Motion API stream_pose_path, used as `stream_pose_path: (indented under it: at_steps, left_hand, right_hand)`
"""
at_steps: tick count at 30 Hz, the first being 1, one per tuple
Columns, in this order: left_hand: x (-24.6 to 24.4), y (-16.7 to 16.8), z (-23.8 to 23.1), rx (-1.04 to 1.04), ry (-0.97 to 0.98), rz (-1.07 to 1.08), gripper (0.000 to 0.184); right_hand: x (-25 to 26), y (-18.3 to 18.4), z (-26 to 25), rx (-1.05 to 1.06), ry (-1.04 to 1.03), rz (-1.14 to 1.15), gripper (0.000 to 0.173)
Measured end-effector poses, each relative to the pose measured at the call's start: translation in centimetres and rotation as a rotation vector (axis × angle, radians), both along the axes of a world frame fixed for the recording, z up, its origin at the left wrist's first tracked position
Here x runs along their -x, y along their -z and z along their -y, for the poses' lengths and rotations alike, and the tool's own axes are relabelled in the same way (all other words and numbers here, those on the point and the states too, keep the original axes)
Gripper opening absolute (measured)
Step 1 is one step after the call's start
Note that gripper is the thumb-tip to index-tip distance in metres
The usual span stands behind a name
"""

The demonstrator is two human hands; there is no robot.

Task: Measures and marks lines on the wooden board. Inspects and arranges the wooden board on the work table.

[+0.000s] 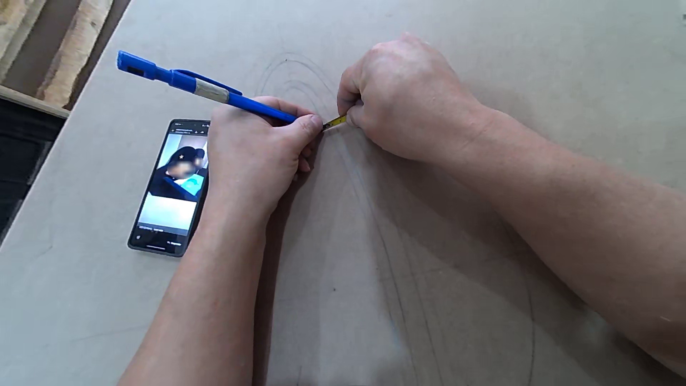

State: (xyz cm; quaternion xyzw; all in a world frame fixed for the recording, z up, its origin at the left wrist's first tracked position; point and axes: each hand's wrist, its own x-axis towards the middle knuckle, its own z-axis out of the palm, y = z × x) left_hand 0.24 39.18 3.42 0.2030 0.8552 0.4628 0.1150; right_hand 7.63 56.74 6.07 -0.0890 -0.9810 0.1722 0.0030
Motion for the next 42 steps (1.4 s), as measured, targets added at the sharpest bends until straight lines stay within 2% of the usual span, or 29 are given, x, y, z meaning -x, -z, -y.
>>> stream_pose_path:
  at_steps: [42]
  left_hand:
    - [-0.83,-0.25,0.28,0.011,0.024,0.009,0.006]
  right_hand:
    - [-0.59,-0.29,-0.15,0.008,-0.04,0.042,0.011]
